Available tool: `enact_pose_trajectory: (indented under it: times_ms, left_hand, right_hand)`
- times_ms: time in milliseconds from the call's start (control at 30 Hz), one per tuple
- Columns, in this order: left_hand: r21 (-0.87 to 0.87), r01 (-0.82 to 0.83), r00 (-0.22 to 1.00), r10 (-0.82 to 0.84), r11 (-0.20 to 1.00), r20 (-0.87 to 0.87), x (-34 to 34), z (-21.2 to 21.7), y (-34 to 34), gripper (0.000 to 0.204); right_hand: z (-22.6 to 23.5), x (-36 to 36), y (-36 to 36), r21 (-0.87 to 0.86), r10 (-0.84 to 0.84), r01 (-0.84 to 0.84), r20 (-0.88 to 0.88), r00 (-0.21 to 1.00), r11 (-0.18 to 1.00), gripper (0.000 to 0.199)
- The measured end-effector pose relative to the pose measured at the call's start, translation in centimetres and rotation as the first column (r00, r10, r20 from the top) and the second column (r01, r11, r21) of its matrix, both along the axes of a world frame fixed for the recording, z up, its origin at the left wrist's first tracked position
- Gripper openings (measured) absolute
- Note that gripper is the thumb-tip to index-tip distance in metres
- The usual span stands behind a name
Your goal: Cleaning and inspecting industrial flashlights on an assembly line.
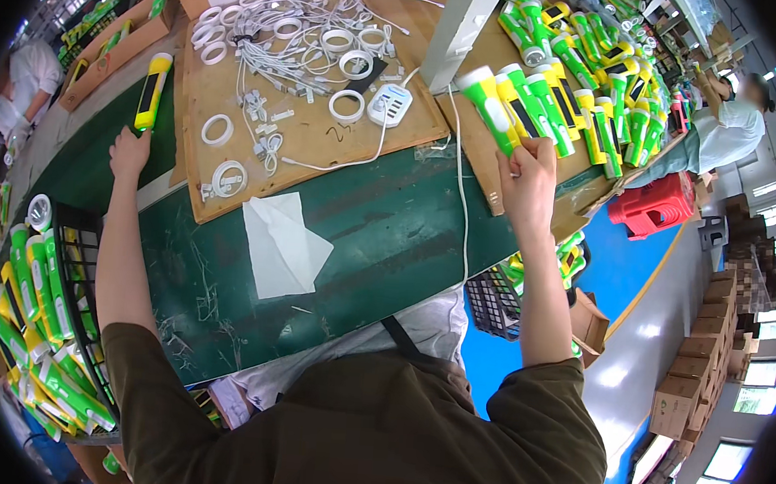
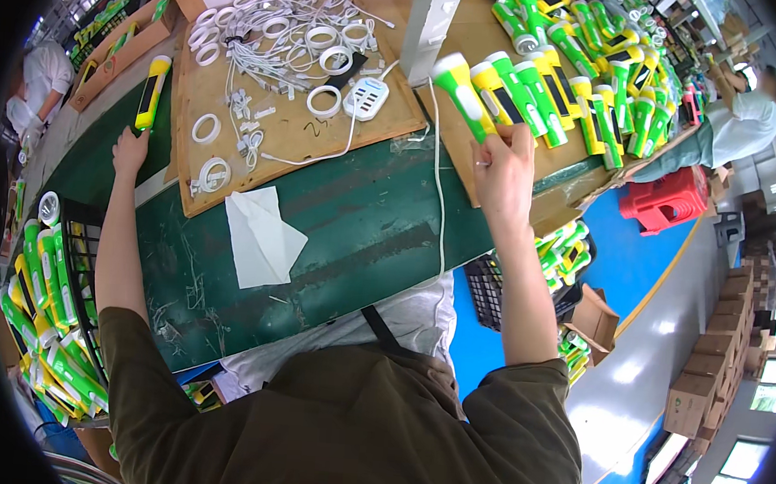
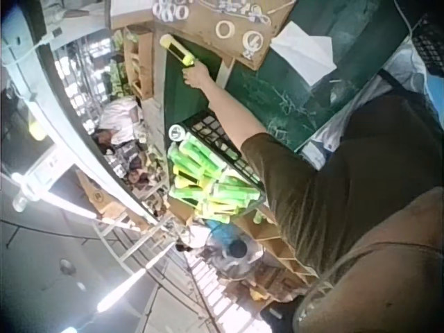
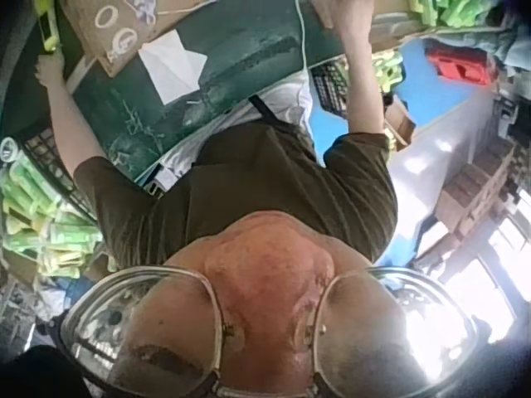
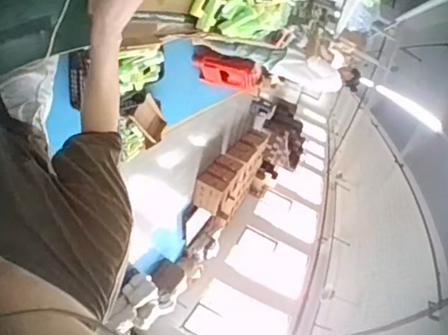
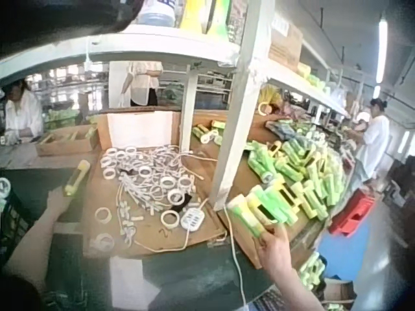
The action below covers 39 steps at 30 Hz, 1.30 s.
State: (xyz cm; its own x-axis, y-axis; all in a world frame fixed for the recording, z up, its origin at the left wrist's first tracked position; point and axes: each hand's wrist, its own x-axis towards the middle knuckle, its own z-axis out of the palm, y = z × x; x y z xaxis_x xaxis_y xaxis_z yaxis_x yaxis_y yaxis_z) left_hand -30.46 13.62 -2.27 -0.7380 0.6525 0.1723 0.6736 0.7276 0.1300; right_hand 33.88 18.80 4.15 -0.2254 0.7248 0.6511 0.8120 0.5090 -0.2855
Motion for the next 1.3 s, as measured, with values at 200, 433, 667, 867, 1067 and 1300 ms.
enact_pose_trajectory:
  times_ms: [200, 433, 667, 867, 1067, 1300]
  left_hand:
    - [0.103, 0.082, 0.995, -0.086, 0.991, 0.041, 2.3, 0.4, 2.9, 0.080]
    - [0.640, 0.030, 0.920, -0.271, 0.768, 0.282, -3.1, -2.2, 1.6, 0.049]
    - [0.694, -0.292, -0.069, -0.738, 0.658, 0.671, 12.6, 6.7, -7.0, 0.055]
    - [0.699, -0.267, -0.443, -0.728, 0.664, 0.523, 23.7, 6.7, -11.3, 0.056]
    - [0.661, -0.265, 0.041, -0.677, 0.702, 0.735, 23.5, 3.6, -11.3, 0.048]
    - [0.528, -0.474, -0.322, -0.697, 0.704, 0.641, 23.2, 3.9, -11.3, 0.046]
  right_hand:
    - [-2.2, 0.8, 1.8, -0.186, -0.046, 0.094, 0.244, 0.969, 0.978, 0.016]
    - [-4.4, -0.2, 6.3, -0.114, -0.094, 0.107, 0.112, 0.989, 0.988, 0.025]
    - [-5.1, -2.3, 10.4, -0.103, -0.224, 0.218, -0.047, 0.973, 0.970, 0.020]
    - [-5.6, -3.2, 18.0, 0.037, -0.008, 0.015, -0.175, 0.985, 0.999, 0.017]
    - [-1.7, -6.3, 17.6, -0.207, -0.185, 0.038, -0.758, 0.625, 0.978, 0.038]
    - [1.5, -10.5, 1.9, -0.113, -0.011, -0.691, -0.989, 0.151, 0.714, 0.025]
